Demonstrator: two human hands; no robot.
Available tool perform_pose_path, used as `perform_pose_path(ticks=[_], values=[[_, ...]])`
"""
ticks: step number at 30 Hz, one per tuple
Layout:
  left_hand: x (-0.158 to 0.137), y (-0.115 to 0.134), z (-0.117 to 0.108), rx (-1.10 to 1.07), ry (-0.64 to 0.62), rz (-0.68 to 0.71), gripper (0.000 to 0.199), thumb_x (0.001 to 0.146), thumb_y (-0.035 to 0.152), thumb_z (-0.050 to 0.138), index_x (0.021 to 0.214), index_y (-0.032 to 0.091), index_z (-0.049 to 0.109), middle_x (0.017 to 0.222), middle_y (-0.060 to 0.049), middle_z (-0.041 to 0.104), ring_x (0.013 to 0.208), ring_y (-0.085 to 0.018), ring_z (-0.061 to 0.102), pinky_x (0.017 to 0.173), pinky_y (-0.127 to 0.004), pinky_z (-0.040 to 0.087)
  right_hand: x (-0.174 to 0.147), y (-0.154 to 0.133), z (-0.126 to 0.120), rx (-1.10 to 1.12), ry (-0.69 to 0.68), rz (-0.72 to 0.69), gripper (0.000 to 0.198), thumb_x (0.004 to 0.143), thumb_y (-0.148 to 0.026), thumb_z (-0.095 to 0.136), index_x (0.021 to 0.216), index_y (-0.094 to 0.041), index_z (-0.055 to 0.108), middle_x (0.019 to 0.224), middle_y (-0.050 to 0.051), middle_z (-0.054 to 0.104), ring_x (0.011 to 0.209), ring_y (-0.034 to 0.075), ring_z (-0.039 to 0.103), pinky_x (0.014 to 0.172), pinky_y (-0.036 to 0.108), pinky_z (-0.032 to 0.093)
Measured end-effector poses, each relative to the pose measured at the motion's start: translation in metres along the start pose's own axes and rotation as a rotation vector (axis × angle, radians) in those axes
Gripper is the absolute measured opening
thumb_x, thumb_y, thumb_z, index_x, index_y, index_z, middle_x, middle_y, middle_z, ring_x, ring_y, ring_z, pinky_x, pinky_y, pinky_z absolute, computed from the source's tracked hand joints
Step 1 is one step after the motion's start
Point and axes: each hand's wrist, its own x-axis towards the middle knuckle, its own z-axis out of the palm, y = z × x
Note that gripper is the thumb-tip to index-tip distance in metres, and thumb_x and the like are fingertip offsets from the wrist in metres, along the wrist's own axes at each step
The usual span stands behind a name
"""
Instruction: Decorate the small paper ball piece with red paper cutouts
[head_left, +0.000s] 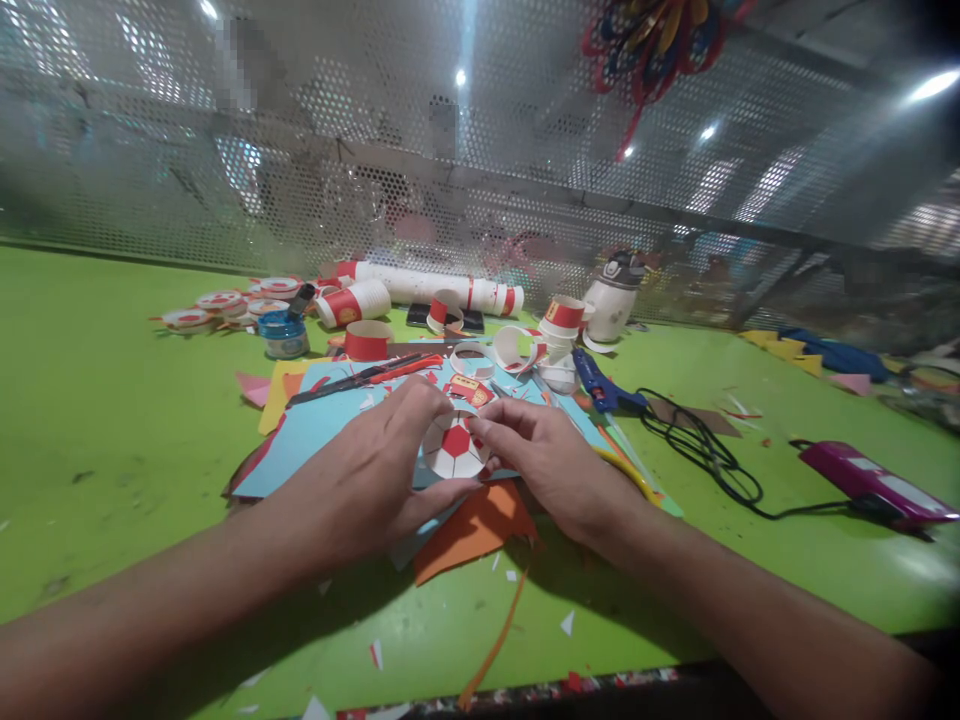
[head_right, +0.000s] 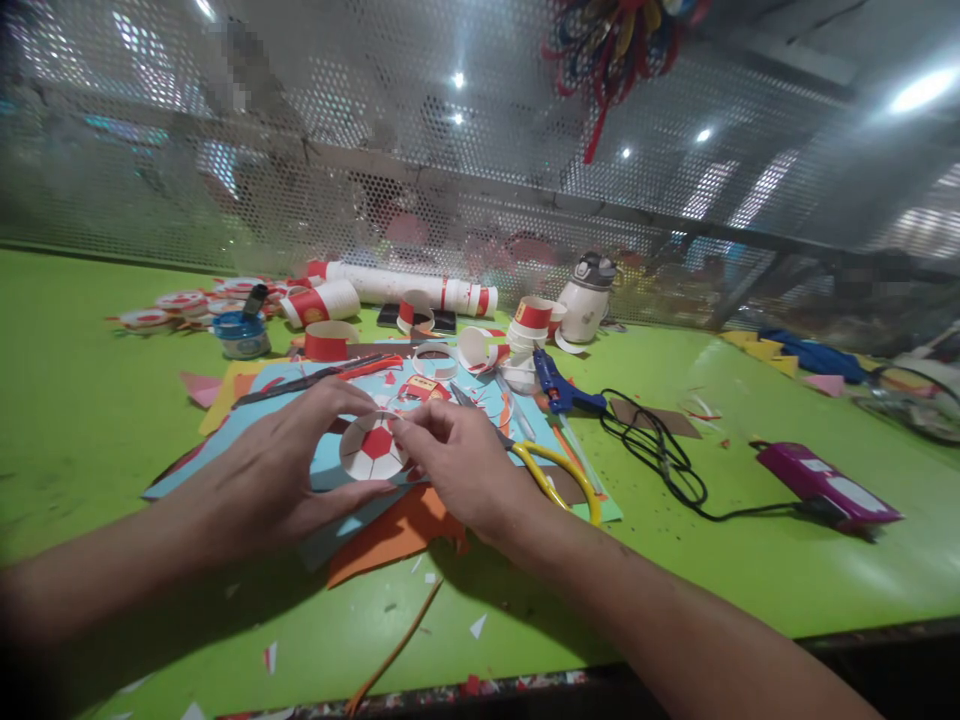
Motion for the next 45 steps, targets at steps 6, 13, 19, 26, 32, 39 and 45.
perform_pose_path(ticks=[6,13,19,26,32,39,45], values=[[-0.001,-0.001,0.000,-0.009,-0.008,-0.011,0.033,0.085,0.032,0.059,0.107,0.019,0.038,0.094,-0.007,0.050,0.084,-0.023,0.056,0.073,-0.042,0.052,0.000,0.003,0.001,-0.062,0.000,-0.031,0.023,0.085,-0.033,0.060,0.068,-0.018,0.053,0.064,-0.004,0.053,0.060,0.010,0.048,0.063,0.027,0.041],[-0.001,-0.001,0.002,0.016,0.011,0.035,0.030,0.086,0.034,0.059,0.102,0.018,0.040,0.088,-0.005,0.048,0.075,-0.021,0.053,0.066,-0.039,0.051,0.001,0.005,0.001,-0.163,0.024,-0.051,0.024,0.084,-0.037,0.060,0.070,-0.018,0.053,0.065,-0.003,0.053,0.061,0.013,0.050,0.063,0.029,0.041],[-0.001,-0.001,0.002,0.015,0.005,0.037,0.030,0.086,0.035,0.059,0.101,0.019,0.039,0.087,-0.005,0.048,0.075,-0.021,0.052,0.065,-0.039,0.050,0.002,0.005,0.000,-0.174,0.016,-0.061,0.026,0.085,-0.036,0.058,0.067,-0.018,0.052,0.063,-0.003,0.053,0.060,0.012,0.051,0.062,0.029,0.042],[-0.002,-0.001,0.001,-0.014,-0.018,0.015,0.029,0.086,0.036,0.058,0.100,0.019,0.039,0.088,-0.004,0.048,0.077,-0.021,0.053,0.070,-0.040,0.050,0.000,-0.001,-0.004,-0.203,0.022,-0.057,0.028,0.087,-0.037,0.056,0.069,-0.016,0.060,0.064,-0.002,0.059,0.062,0.012,0.054,0.064,0.028,0.044],[-0.001,-0.001,0.000,-0.024,-0.044,-0.011,0.027,0.086,0.035,0.059,0.095,0.020,0.039,0.087,-0.003,0.048,0.072,-0.019,0.050,0.064,-0.036,0.047,-0.001,-0.011,-0.014,-0.648,0.128,-0.305,0.018,0.085,-0.025,0.060,0.076,-0.014,0.070,0.073,0.003,0.065,0.068,0.014,0.055,0.064,0.028,0.042],[-0.002,-0.003,0.002,-0.016,-0.089,0.015,0.023,0.086,0.032,0.058,0.091,0.021,0.039,0.085,-0.003,0.047,0.071,-0.018,0.046,0.062,-0.033,0.044,-0.003,-0.008,-0.028,-1.047,0.046,-0.758,0.019,0.089,-0.019,0.058,0.102,-0.009,0.068,0.092,0.011,0.064,0.082,0.020,0.058,0.072,0.031,0.045],[-0.002,0.000,0.001,-0.015,-0.107,0.040,0.024,0.086,0.032,0.058,0.099,0.018,0.044,0.086,-0.004,0.050,0.074,-0.020,0.050,0.063,-0.033,0.044,-0.003,-0.005,-0.024,-1.117,-0.022,-0.688,0.014,0.089,-0.016,0.057,0.097,-0.010,0.067,0.088,0.009,0.061,0.078,0.018,0.057,0.069,0.029,0.044]])
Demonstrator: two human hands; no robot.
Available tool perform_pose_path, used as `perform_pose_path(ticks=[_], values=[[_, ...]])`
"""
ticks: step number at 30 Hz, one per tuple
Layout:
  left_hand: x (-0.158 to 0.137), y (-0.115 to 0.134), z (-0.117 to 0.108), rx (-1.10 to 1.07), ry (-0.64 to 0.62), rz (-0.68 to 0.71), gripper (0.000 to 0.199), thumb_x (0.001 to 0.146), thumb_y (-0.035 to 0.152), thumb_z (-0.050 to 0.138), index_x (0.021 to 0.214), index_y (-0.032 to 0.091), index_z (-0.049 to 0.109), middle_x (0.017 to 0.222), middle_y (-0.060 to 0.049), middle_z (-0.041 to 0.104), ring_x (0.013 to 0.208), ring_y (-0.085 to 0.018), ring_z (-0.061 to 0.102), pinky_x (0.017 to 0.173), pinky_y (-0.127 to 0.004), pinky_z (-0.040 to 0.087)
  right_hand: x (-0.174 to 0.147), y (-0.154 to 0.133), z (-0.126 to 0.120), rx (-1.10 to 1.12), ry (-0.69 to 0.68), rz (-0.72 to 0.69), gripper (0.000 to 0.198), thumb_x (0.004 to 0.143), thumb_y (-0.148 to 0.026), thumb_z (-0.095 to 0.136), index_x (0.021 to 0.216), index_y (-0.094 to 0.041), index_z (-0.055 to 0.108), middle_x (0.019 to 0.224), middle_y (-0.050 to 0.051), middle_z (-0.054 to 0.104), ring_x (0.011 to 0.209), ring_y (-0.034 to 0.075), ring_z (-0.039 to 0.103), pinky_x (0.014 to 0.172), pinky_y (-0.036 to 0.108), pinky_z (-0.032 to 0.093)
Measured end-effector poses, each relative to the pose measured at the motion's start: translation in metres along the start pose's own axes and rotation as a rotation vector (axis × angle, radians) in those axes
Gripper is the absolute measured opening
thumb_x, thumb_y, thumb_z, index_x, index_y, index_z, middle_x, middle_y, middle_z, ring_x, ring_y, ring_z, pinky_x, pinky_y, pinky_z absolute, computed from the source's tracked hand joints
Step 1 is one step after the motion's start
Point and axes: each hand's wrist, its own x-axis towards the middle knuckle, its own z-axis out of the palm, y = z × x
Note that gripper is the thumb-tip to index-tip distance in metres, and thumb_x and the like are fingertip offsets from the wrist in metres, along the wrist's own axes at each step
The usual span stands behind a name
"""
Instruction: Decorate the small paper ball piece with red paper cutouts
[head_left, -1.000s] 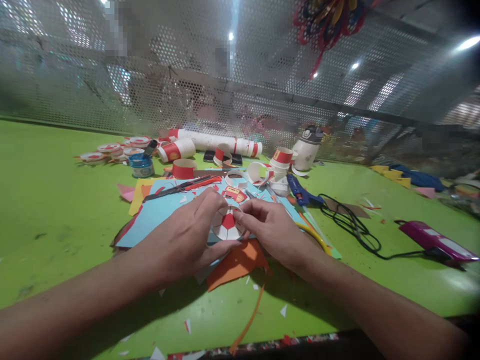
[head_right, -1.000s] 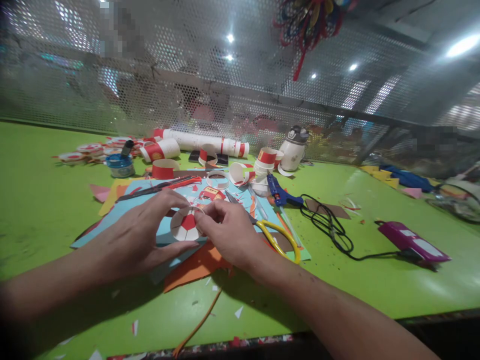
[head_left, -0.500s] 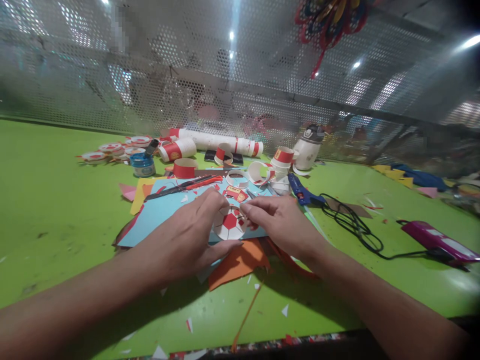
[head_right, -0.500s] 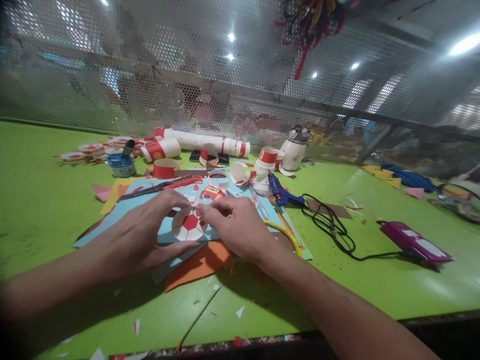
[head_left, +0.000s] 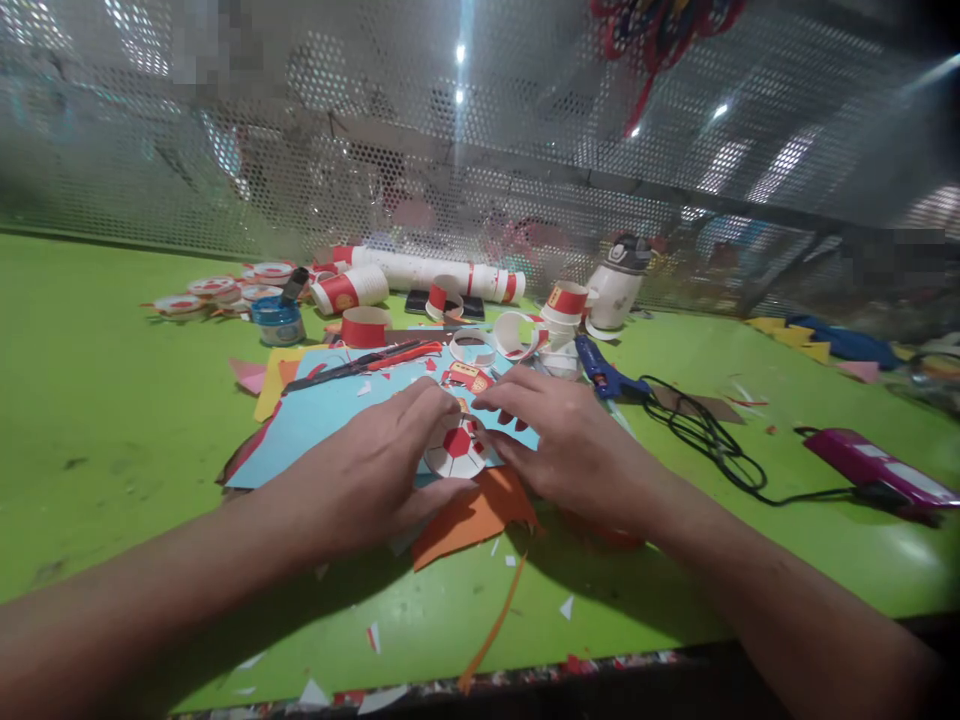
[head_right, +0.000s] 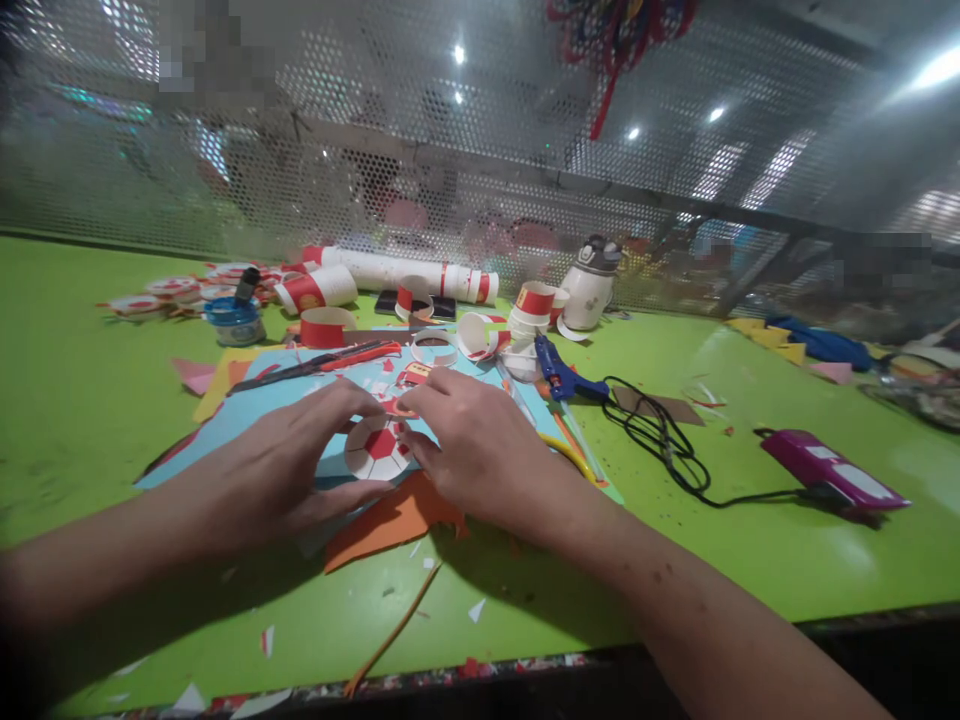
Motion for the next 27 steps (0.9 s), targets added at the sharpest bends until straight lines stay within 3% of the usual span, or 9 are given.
perform_pose_path(ticks=[6,14,27], values=[[0.0005,0.0003,0.0005,0.002,-0.036,-0.029,0.023,0.084,0.030,0.059,0.099,0.017,0.047,0.088,-0.005,0.053,0.076,-0.021,0.052,0.064,-0.034,0.044,0.0001,-0.0033,0.0017,-0.047,-0.043,0.058,0.014,0.090,-0.020,0.057,0.093,-0.011,0.067,0.085,0.008,0.061,0.073,0.017,0.054,0.065,0.029,0.040],[0.0007,0.0026,0.0003,-0.009,-0.033,-0.021,0.022,0.083,0.029,0.059,0.098,0.019,0.046,0.087,-0.004,0.054,0.073,-0.019,0.051,0.062,-0.031,0.041,-0.0039,0.0004,0.0052,-0.149,-0.075,-0.049,0.015,0.091,-0.015,0.052,0.090,-0.014,0.067,0.084,0.007,0.061,0.076,0.018,0.054,0.068,0.030,0.039],[0.0001,0.0050,-0.0013,0.011,-0.061,-0.032,0.024,0.084,0.030,0.060,0.097,0.019,0.043,0.088,-0.004,0.051,0.073,-0.019,0.049,0.062,-0.030,0.039,-0.0020,-0.0001,0.0064,-0.160,-0.098,-0.038,0.015,0.091,-0.015,0.052,0.089,-0.013,0.067,0.083,0.008,0.062,0.074,0.018,0.055,0.067,0.030,0.039]])
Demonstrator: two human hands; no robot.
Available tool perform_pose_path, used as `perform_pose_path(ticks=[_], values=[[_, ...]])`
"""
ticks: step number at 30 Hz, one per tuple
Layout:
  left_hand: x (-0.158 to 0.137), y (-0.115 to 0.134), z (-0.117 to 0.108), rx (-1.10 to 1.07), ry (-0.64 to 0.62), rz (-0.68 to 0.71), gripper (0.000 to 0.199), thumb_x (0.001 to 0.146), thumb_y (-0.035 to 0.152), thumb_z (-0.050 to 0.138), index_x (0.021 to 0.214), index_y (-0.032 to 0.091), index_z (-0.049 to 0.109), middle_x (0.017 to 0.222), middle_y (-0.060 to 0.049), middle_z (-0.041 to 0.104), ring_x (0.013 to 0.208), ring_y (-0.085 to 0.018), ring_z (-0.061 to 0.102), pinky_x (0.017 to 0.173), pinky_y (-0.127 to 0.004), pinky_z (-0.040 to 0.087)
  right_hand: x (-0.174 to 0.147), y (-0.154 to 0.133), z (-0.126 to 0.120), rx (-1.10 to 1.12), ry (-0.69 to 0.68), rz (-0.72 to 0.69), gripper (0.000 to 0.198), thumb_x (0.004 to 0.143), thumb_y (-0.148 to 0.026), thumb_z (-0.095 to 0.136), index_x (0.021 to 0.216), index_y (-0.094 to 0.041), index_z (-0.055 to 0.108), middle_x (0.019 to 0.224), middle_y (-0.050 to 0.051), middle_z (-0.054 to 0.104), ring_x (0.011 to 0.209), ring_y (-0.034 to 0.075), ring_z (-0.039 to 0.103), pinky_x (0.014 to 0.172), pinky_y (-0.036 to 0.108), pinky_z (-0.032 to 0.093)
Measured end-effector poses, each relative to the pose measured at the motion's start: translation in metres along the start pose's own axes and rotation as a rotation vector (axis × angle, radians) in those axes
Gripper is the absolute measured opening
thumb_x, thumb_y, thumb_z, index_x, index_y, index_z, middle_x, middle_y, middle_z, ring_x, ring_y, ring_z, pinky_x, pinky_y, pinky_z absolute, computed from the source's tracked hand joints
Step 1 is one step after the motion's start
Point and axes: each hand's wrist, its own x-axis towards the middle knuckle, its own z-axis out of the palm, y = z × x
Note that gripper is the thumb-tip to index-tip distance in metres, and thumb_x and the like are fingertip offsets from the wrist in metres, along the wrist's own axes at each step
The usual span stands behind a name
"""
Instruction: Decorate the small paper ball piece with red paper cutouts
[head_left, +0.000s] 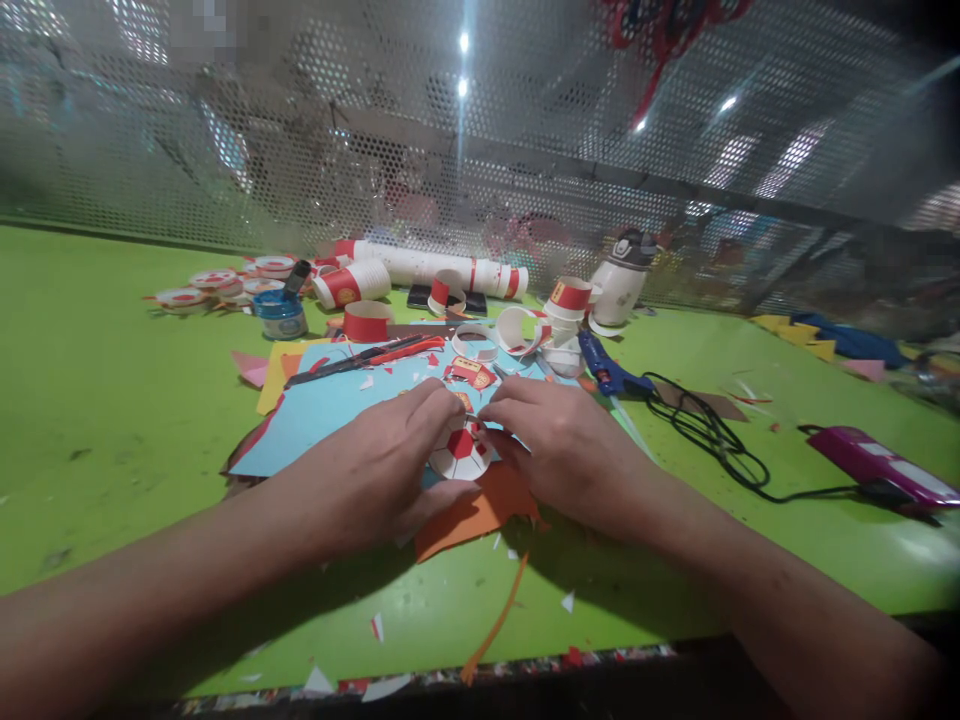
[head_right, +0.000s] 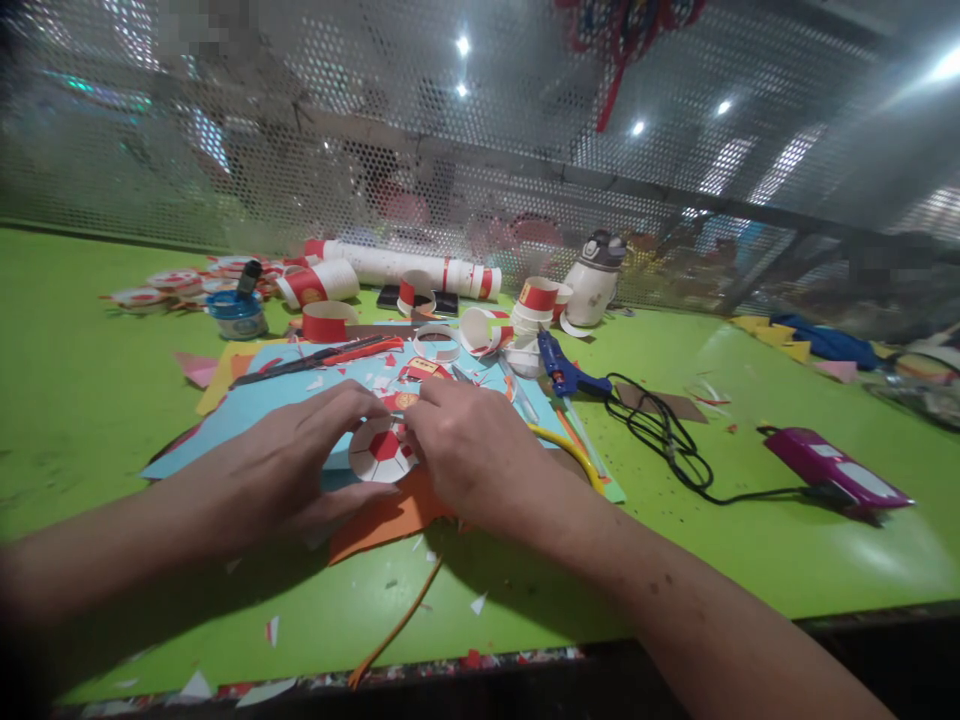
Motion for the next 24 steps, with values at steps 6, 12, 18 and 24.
perform_pose_path(ticks=[6,12,18,24], values=[[0.000,-0.003,0.003,-0.018,-0.001,0.006,0.024,0.084,0.030,0.060,0.098,0.019,0.043,0.087,-0.003,0.051,0.073,-0.018,0.049,0.062,-0.030,0.039,0.000,0.000,0.001,0.025,0.022,0.008,0.015,0.090,-0.014,0.053,0.087,-0.012,0.067,0.081,0.007,0.062,0.073,0.018,0.055,0.066,0.029,0.039],[-0.001,-0.003,0.001,0.005,0.019,0.000,0.023,0.084,0.032,0.060,0.093,0.020,0.043,0.085,-0.002,0.050,0.072,-0.018,0.048,0.062,-0.030,0.039,0.000,0.002,-0.004,0.118,0.058,0.017,0.015,0.091,-0.017,0.055,0.091,-0.013,0.070,0.082,0.008,0.064,0.072,0.017,0.057,0.065,0.028,0.040],[0.001,-0.004,-0.001,-0.008,0.025,0.000,0.023,0.085,0.032,0.060,0.089,0.022,0.040,0.085,-0.002,0.050,0.072,-0.018,0.048,0.062,-0.030,0.040,0.002,0.001,-0.011,0.193,0.122,0.066,0.018,0.090,-0.023,0.058,0.086,-0.013,0.072,0.079,0.008,0.067,0.071,0.016,0.057,0.067,0.029,0.042],[0.001,-0.005,0.000,-0.016,0.110,-0.034,0.027,0.084,0.037,0.062,0.091,0.020,0.042,0.085,-0.003,0.051,0.071,-0.019,0.049,0.062,-0.033,0.043,0.006,0.002,-0.013,0.616,0.026,0.349,0.016,0.088,-0.023,0.057,0.086,-0.015,0.071,0.079,0.004,0.070,0.070,0.014,0.059,0.063,0.026,0.045]])
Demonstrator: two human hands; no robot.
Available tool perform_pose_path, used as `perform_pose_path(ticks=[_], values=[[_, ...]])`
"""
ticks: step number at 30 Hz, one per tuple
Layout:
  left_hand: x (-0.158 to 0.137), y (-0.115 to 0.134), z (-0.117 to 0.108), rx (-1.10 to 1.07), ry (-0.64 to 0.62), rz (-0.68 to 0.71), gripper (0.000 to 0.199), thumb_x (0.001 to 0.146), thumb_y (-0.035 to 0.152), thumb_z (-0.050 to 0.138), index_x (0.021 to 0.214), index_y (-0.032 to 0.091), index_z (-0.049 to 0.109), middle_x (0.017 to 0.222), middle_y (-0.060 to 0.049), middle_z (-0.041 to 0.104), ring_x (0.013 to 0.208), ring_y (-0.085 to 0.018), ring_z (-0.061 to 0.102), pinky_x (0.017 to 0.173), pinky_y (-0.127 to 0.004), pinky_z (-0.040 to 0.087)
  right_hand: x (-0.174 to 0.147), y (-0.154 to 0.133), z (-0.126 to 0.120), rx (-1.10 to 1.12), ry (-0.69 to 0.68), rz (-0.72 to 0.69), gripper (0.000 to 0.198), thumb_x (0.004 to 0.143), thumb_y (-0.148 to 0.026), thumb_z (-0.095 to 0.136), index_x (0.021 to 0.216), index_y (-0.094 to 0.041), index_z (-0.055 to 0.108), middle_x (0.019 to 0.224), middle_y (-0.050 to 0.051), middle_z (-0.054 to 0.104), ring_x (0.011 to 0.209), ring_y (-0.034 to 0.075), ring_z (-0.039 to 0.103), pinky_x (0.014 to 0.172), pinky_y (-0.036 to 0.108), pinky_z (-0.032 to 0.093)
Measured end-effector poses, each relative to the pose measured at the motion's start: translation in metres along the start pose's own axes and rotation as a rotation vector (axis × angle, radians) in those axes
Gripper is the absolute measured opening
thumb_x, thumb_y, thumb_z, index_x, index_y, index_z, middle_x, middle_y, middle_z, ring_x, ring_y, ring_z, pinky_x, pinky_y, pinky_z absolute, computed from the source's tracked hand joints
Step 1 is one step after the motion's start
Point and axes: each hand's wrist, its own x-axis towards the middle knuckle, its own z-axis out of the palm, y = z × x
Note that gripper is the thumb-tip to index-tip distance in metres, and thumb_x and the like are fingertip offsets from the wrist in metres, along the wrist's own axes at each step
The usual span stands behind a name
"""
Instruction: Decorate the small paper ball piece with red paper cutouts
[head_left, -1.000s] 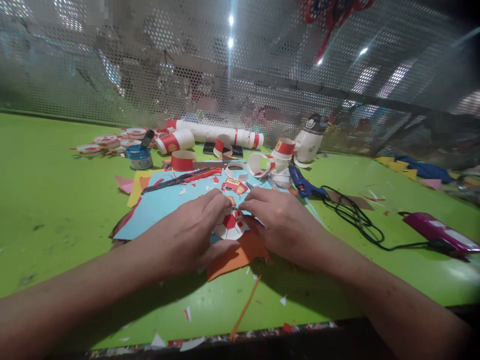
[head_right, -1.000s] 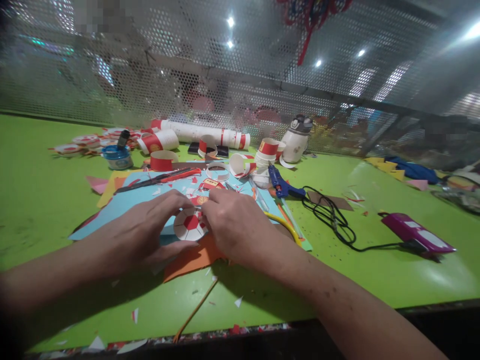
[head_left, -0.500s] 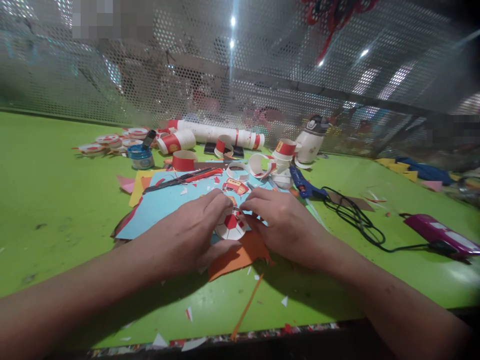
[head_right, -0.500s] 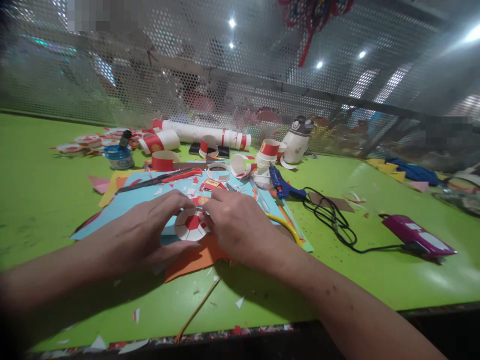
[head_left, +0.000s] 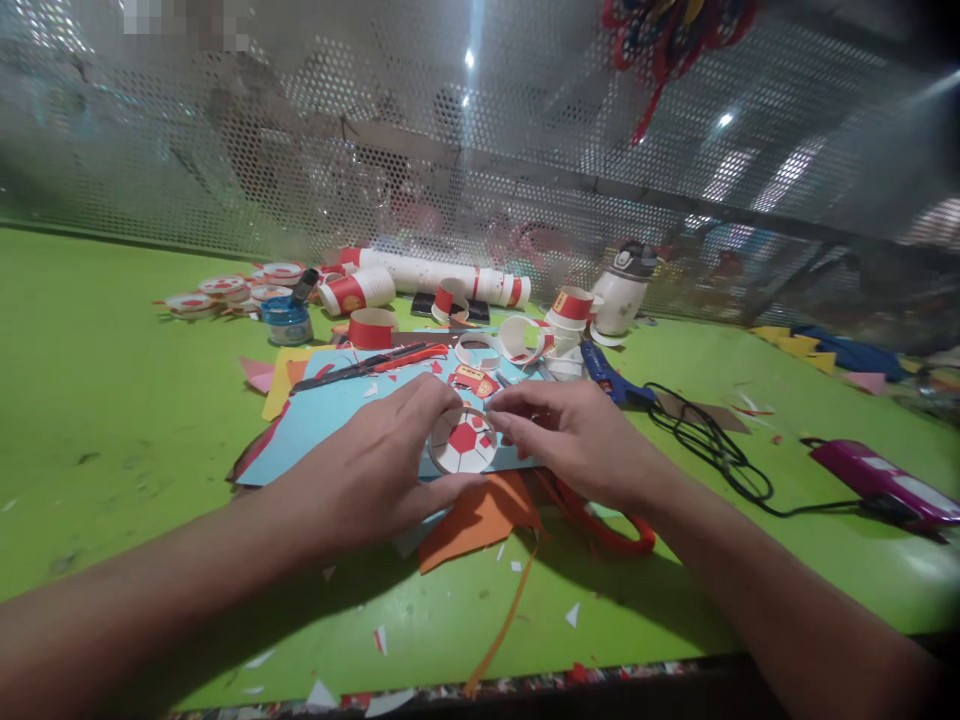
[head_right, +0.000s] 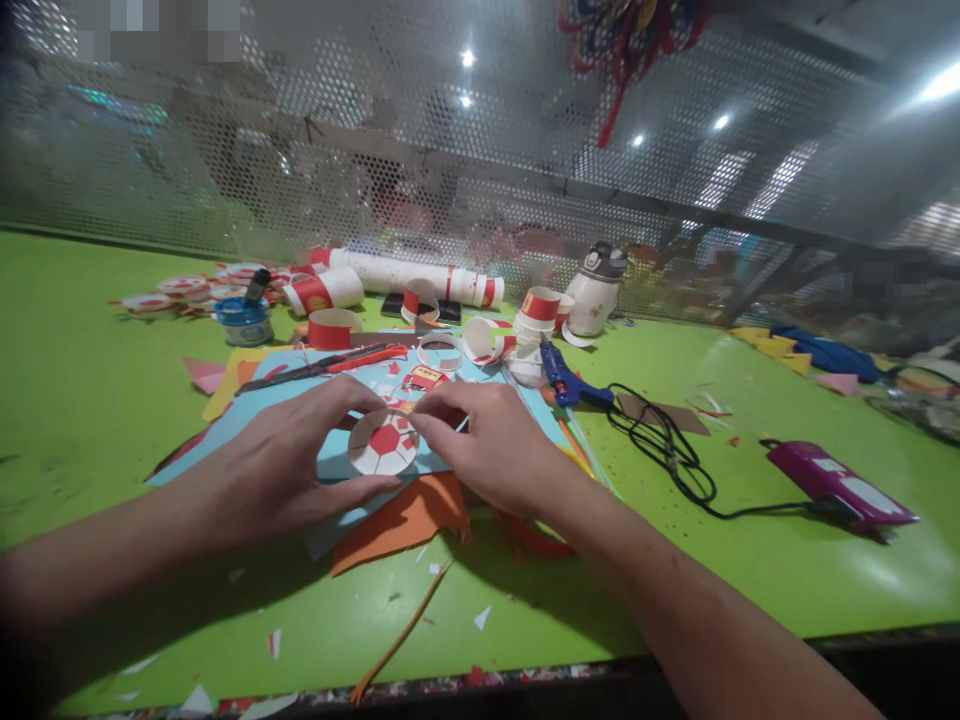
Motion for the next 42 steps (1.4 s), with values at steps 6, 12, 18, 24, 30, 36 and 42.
perform_pose_path(ticks=[6,12,18,24,30,36,42], values=[[0.000,0.002,0.004,-0.029,0.044,-0.098,0.034,0.083,0.042,0.062,0.100,0.019,0.045,0.089,-0.005,0.053,0.074,-0.020,0.055,0.065,-0.037,0.049,0.004,0.002,0.008,0.458,-0.072,0.238,0.017,0.084,-0.026,0.060,0.093,-0.013,0.067,0.070,0.001,0.065,0.062,0.012,0.059,0.058,0.025,0.048],[0.001,0.003,0.006,-0.186,0.022,-0.226,0.049,0.076,0.054,0.067,0.106,0.020,0.047,0.100,-0.007,0.059,0.088,-0.025,0.060,0.077,-0.044,0.053,0.004,0.004,0.010,0.535,-0.056,0.266,0.017,0.081,-0.028,0.064,0.090,-0.014,0.069,0.073,0.003,0.067,0.062,0.011,0.058,0.059,0.026,0.049],[0.010,0.005,-0.003,-0.598,0.005,-0.461,0.046,0.078,0.048,0.063,0.110,0.017,0.053,0.100,-0.010,0.066,0.087,-0.025,0.065,0.072,-0.041,0.054,0.004,0.006,0.009,0.522,-0.064,0.245,0.014,0.078,-0.026,0.065,0.086,-0.015,0.069,0.064,-0.001,0.062,0.057,0.010,0.055,0.055,0.024,0.045],[0.014,0.001,-0.003,-0.999,-0.015,-0.593,0.034,0.075,0.033,0.068,0.103,0.016,0.056,0.077,-0.003,0.067,0.071,-0.019,0.064,0.065,-0.034,0.051,0.002,-0.003,0.009,0.522,-0.123,0.265,0.011,0.081,-0.023,0.063,0.087,-0.015,0.065,0.064,-0.002,0.061,0.057,0.010,0.056,0.056,0.024,0.046],[0.014,0.001,-0.001,-1.145,-0.059,-0.638,0.035,0.074,0.027,0.071,0.104,0.017,0.056,0.072,0.001,0.064,0.061,-0.013,0.059,0.058,-0.028,0.046,0.000,-0.007,0.011,0.519,-0.155,0.231,0.013,0.082,-0.027,0.065,0.086,-0.015,0.066,0.066,-0.001,0.062,0.058,0.010,0.056,0.057,0.024,0.047],[0.013,0.001,-0.002,-1.177,-0.106,-0.658,0.044,0.071,0.032,0.076,0.107,0.018,0.055,0.068,0.004,0.061,0.060,-0.011,0.056,0.058,-0.024,0.044,0.001,-0.007,0.011,0.549,-0.160,0.240,0.028,0.075,-0.038,0.074,0.088,-0.014,0.066,0.067,-0.001,0.062,0.060,0.009,0.056,0.057,0.023,0.046],[0.014,0.001,-0.003,-1.189,-0.109,-0.655,0.046,0.069,0.031,0.077,0.105,0.017,0.053,0.066,0.004,0.062,0.057,-0.011,0.055,0.057,-0.024,0.043,0.000,-0.008,0.010,0.524,-0.152,0.260,0.031,0.074,-0.038,0.074,0.093,-0.014,0.066,0.069,0.001,0.064,0.063,0.011,0.058,0.059,0.025,0.047]])
